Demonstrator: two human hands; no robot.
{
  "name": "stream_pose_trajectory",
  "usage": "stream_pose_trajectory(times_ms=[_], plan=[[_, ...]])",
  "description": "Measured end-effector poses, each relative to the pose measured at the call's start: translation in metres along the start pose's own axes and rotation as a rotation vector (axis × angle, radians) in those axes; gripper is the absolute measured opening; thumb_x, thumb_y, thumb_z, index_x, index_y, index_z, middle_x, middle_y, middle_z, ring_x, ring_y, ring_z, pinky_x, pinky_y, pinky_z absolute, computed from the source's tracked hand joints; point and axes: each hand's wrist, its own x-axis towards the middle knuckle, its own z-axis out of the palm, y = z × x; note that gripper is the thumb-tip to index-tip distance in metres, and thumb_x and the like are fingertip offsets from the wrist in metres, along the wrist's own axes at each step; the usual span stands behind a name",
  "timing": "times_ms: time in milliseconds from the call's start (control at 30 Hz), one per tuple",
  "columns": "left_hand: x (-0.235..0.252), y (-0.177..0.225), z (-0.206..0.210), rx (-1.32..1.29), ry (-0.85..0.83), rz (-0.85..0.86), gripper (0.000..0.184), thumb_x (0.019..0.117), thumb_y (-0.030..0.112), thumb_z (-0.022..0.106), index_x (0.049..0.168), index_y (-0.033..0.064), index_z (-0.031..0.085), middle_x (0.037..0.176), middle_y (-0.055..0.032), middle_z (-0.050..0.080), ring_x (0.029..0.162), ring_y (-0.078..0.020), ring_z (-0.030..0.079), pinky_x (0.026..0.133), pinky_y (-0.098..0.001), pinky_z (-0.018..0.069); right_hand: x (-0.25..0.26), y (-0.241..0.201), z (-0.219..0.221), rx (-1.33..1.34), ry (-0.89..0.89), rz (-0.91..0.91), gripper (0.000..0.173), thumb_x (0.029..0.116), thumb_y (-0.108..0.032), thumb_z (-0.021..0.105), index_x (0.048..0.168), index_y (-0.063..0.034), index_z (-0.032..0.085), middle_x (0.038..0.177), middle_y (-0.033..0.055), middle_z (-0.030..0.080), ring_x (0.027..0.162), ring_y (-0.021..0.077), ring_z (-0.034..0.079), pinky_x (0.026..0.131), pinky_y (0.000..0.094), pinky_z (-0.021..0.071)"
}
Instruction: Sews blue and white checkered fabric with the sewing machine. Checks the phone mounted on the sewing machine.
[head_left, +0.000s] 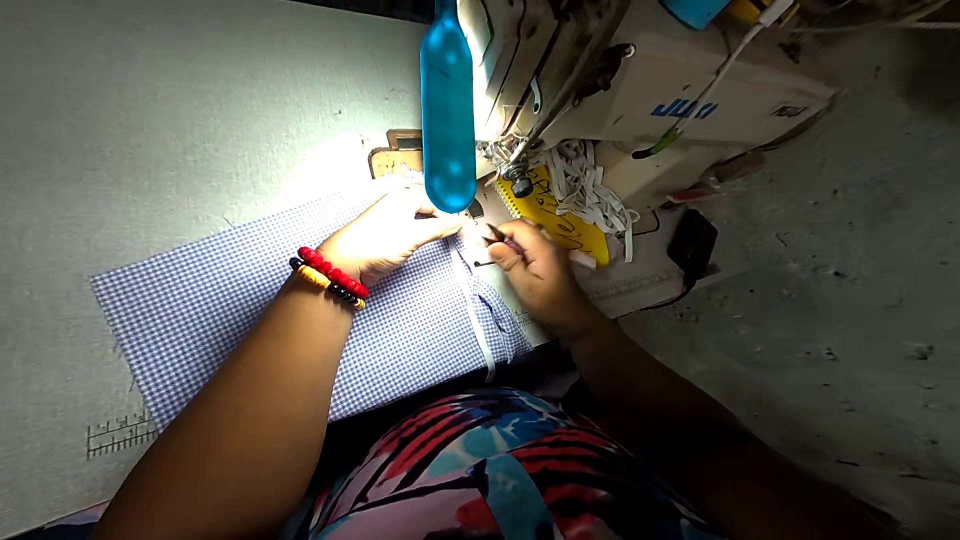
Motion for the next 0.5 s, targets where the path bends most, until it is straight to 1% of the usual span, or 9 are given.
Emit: stream_pose_trajectory(times_ms=[67,133,200,233,333,433,500], plan=[[-0.001,0.0,0.0,-0.066,-0.012,0.023,0.011,0.0967,0.006,0.065,0.09,0.0125,0.07,0.097,0.005,0.066,0.099,-0.0013,0.06,0.09,-0.0179,0.0478,0.003,-0.006,0.01,0.067,-0.016,0.031,0.028,0.1062,-0.033,0.056,0.109,-0.007,0.066,0.092,0.0032,0.062,0.078,0.0084,0.057,0.07,0.0265,0.0497],[-0.001,0.002,0.002,-0.134,-0.015,0.037,0.013,0.096,0.004,0.065,0.089,0.0131,0.07,0.093,0.0057,0.067,0.095,-0.001,0.062,0.088,-0.0174,0.0498,0.006,-0.011,0.013,0.085,-0.001,0.053,0.028,0.1059,-0.033,0.056,0.109,-0.0075,0.065,0.092,0.0031,0.062,0.077,0.008,0.058,0.068,0.026,0.0496],[-0.001,0.001,0.003,-0.196,-0.023,0.035,0.015,0.096,0.002,0.065,0.089,0.0131,0.07,0.089,0.0054,0.068,0.089,-0.0016,0.064,0.083,-0.017,0.0517,0.007,-0.012,0.015,0.098,0.019,0.057,0.027,0.1053,-0.033,0.058,0.11,-0.0073,0.065,0.092,0.0032,0.062,0.076,0.0075,0.059,0.067,0.0252,0.0506],[-0.001,0.001,0.004,-0.215,-0.032,0.032,0.016,0.0961,0.001,0.064,0.089,0.0133,0.069,0.089,0.0055,0.068,0.089,-0.0016,0.064,0.082,-0.017,0.0514,0.007,-0.013,0.016,0.097,0.025,0.06,0.027,0.105,-0.033,0.059,0.11,-0.0074,0.065,0.092,0.0032,0.062,0.076,0.0074,0.059,0.067,0.0252,0.0509],[-0.002,0.002,0.005,-0.207,-0.04,0.013,0.017,0.0946,-0.002,0.064,0.089,0.0132,0.069,0.092,0.0056,0.067,0.093,-0.0013,0.063,0.086,-0.0168,0.0509,0.008,-0.013,0.02,0.084,0.063,0.041,0.026,0.1044,-0.032,0.06,0.107,-0.0068,0.065,0.089,0.003,0.062,0.074,0.007,0.059,0.065,0.0242,0.0506],[-0.001,0.0,0.005,-0.201,-0.059,0.054,0.016,0.0941,-0.001,0.064,0.087,0.0135,0.069,0.09,0.0054,0.067,0.091,-0.0018,0.063,0.083,-0.0169,0.0512,0.006,-0.011,0.021,0.097,0.102,0.026,0.022,0.1054,-0.028,0.059,0.102,-0.0065,0.065,0.088,0.0037,0.063,0.074,0.0076,0.06,0.065,0.0238,0.0519],[-0.001,0.0,0.004,-0.217,-0.072,0.053,0.016,0.096,0.001,0.063,0.087,0.0136,0.069,0.089,0.0057,0.067,0.088,-0.0013,0.063,0.082,-0.0164,0.0513,0.005,-0.011,0.021,0.115,0.148,0.01,0.023,0.1063,-0.025,0.057,0.1,-0.005,0.065,0.086,0.0033,0.062,0.072,0.0057,0.059,0.064,0.0204,0.0508]])
